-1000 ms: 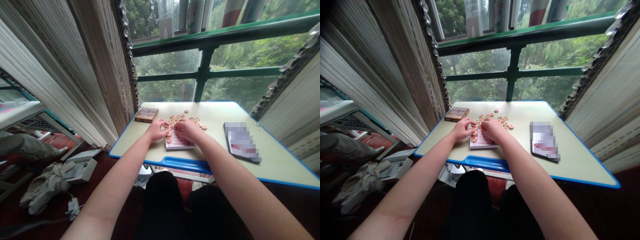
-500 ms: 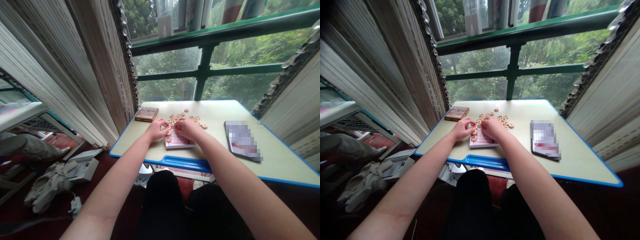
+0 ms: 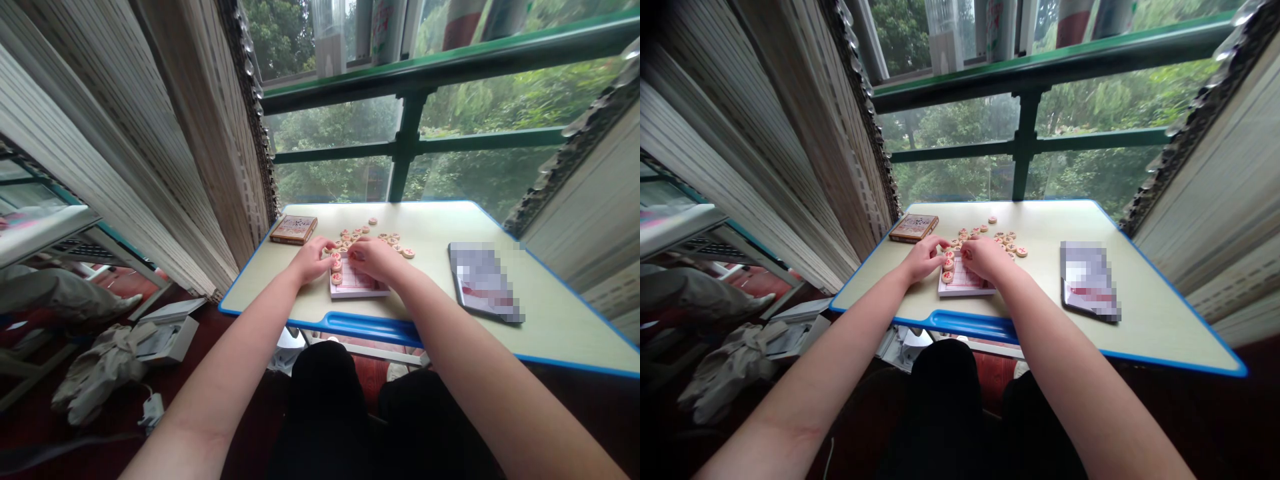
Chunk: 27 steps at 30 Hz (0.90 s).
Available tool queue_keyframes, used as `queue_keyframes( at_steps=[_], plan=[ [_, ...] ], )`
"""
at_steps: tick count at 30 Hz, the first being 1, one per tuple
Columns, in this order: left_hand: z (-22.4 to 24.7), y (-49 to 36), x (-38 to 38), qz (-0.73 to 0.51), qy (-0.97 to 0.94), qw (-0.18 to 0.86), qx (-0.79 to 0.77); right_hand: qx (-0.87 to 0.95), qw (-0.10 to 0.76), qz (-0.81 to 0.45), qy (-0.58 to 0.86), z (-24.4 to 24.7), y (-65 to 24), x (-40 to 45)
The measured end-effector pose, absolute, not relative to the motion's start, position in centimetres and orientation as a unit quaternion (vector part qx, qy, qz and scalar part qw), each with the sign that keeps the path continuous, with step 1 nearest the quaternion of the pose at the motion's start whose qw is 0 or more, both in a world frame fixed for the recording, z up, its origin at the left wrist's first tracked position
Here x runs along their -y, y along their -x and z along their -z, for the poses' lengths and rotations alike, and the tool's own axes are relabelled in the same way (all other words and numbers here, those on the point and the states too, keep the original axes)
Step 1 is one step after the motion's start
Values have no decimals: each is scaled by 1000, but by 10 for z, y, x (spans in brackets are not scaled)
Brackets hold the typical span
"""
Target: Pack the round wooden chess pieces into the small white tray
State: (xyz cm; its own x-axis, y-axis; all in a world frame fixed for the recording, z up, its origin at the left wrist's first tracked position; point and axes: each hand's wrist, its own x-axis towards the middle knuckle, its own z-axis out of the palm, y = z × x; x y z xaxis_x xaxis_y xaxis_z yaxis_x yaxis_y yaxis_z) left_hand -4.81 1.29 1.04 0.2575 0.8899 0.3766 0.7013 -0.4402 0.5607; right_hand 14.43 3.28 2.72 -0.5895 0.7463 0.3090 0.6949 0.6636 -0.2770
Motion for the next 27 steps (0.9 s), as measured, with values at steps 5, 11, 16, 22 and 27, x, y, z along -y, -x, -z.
queue_keyframes(
  at_steps=[5,11,16,22,27],
  plan=[
    [-7,50,-17,-350,-770,145,-514,885,224,-69,403,-31,-144,-31],
    [-4,51,-20,-348,-752,164,-535,855,268,-199,396,-47,-144,-14],
    [-6,50,-19,-346,-737,184,-551,892,187,-254,325,-47,-141,-3],
    [-7,49,-18,-340,-740,180,-552,914,205,-190,294,-40,-138,-2],
    [-8,48,-19,-334,-745,168,-552,916,222,-157,294,-39,-137,1]
  ],
)
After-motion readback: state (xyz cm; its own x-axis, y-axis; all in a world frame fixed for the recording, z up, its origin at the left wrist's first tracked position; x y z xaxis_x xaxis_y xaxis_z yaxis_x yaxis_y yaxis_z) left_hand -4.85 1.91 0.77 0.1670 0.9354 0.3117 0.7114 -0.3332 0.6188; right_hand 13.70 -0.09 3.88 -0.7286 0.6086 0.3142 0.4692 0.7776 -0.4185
